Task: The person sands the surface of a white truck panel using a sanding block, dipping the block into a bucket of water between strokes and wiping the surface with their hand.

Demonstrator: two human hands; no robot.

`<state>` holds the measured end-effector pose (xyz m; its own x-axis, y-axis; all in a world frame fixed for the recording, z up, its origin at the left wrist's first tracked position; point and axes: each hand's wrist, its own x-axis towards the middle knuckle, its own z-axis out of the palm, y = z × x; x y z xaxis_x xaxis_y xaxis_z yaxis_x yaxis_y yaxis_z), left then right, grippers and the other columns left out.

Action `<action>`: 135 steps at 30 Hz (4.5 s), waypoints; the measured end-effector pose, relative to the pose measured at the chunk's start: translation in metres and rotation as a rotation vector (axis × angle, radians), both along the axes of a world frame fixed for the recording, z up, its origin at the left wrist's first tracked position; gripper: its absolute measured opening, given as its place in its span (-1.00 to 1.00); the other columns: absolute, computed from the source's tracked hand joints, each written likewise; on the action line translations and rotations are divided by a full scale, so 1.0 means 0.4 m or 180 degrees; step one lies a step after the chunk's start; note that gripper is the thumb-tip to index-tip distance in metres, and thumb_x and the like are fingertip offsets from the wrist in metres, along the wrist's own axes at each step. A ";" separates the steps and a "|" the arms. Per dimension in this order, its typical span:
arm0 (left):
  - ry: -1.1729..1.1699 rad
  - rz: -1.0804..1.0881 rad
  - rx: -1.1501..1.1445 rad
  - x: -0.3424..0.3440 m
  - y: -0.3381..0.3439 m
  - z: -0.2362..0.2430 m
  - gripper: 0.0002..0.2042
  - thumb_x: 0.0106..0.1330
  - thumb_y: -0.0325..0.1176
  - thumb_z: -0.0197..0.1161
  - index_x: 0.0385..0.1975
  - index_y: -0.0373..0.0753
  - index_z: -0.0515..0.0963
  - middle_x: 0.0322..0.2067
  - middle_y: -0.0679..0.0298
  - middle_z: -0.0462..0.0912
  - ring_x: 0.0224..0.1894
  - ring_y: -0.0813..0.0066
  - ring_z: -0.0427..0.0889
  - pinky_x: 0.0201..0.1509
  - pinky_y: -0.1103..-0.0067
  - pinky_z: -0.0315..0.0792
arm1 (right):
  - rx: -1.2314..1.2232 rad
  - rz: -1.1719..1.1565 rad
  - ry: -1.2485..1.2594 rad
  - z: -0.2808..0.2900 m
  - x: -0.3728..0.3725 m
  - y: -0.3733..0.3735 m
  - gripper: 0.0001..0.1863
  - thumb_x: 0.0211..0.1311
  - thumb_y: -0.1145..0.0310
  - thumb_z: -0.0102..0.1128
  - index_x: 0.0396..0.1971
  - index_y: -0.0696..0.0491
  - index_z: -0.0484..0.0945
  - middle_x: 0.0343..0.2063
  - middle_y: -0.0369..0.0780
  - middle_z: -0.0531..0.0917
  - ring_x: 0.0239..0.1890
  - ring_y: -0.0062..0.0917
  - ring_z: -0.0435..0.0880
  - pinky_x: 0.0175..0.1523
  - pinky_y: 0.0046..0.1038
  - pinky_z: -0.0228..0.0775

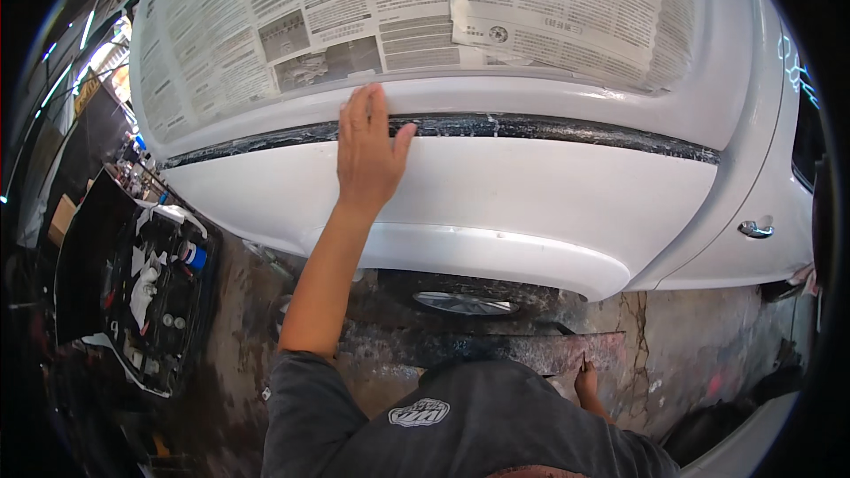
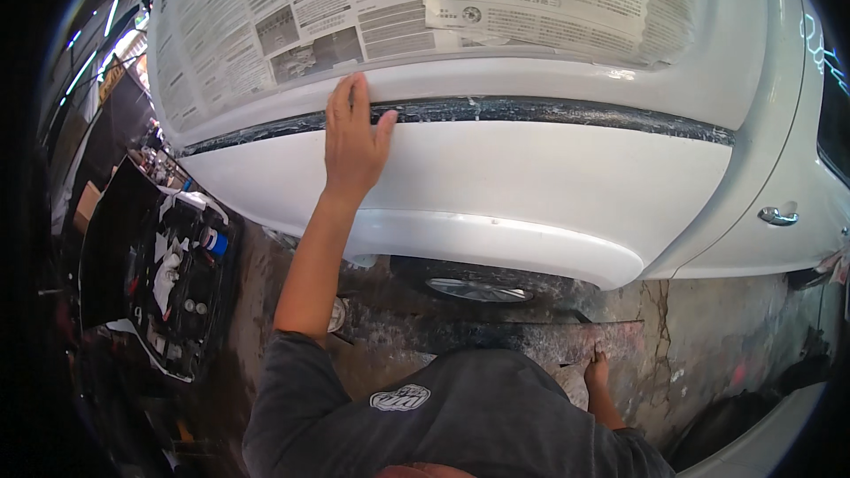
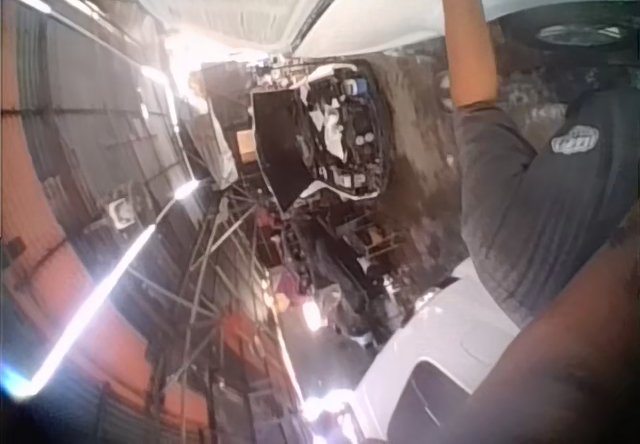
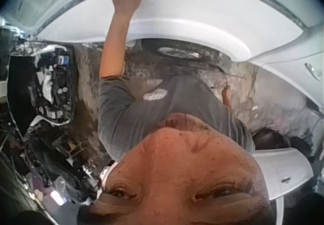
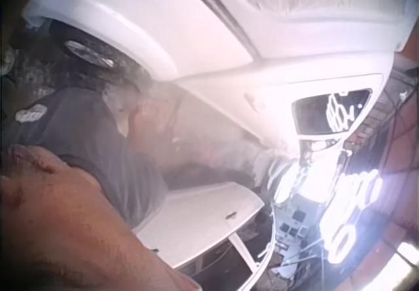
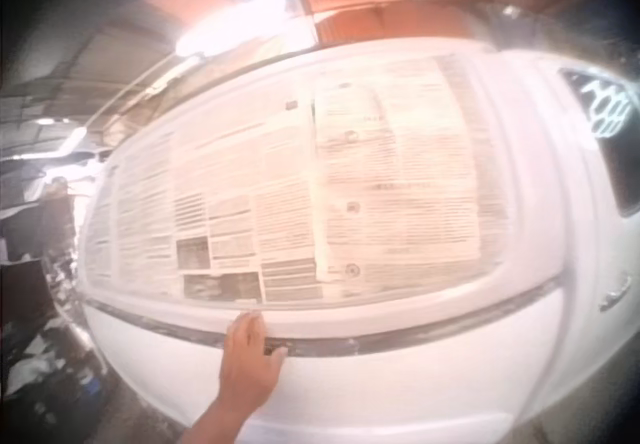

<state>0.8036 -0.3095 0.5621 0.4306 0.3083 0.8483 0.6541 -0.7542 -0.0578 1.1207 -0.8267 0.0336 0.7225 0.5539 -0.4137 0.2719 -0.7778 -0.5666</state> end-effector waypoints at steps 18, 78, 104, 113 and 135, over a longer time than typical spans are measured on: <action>-0.0211 -0.0114 -0.0690 0.279 -0.141 -0.068 -0.12 0.58 0.11 0.08 0.58 -0.54 -0.02 0.62 -0.29 -0.15 0.69 -0.21 -0.22 0.70 -0.02 -0.30 | -0.0750 -0.0286 0.0201 0.002 -0.015 -0.035 -0.58 0.60 0.27 0.00 0.32 0.07 0.51 0.25 0.14 0.60 0.29 0.13 0.56 0.30 0.04 0.44; -0.0818 0.1095 0.0210 -1.277 0.747 -0.008 -0.37 0.52 -0.10 0.27 0.35 -0.52 0.37 0.36 -0.19 0.40 0.48 -0.22 0.31 0.55 0.09 0.25 | 0.0329 0.0780 -0.0439 0.316 -0.920 0.754 -0.52 0.61 0.38 0.02 0.44 0.14 0.43 0.35 0.14 0.54 0.41 0.10 0.48 0.42 -0.09 0.38; -0.1485 -0.0606 -0.2779 -1.148 0.240 -0.606 -0.35 0.51 -0.10 0.33 0.44 -0.37 0.34 0.38 -0.13 0.41 0.47 -0.04 0.36 0.52 0.20 0.30 | 0.2225 0.1844 0.1259 0.737 -1.453 1.316 -0.59 0.55 0.32 0.17 0.25 0.24 0.53 0.02 -0.12 0.71 0.12 -0.30 0.67 0.25 -0.30 0.47; -0.4314 -0.1228 -0.5655 -1.263 0.011 -0.925 -0.46 0.59 0.00 0.23 0.35 -0.28 0.51 0.07 0.32 0.64 0.09 0.56 0.58 0.20 0.55 0.47 | 0.0423 0.1649 0.3785 0.528 -1.650 1.384 -0.63 0.53 0.25 0.26 0.19 0.13 0.56 0.04 -0.16 0.72 0.10 -0.37 0.71 0.22 -0.22 0.56; 0.0644 0.1915 -0.6976 -1.612 0.055 -1.625 -0.61 0.54 -0.31 0.05 0.28 -0.17 0.62 0.33 0.03 0.59 0.35 0.10 0.60 0.34 0.25 0.54 | -0.1204 0.3368 0.0463 0.251 -1.188 1.066 -0.49 0.51 0.12 0.27 0.20 0.23 0.56 0.02 -0.04 0.77 0.09 -0.36 0.75 0.19 -0.33 0.55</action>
<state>0.1587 -0.2876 -0.0879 -0.0275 0.4784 -0.8777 0.8476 0.4767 0.2332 0.6454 -0.4003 0.1342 -0.1032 0.6797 -0.7262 0.8457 -0.3243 -0.4237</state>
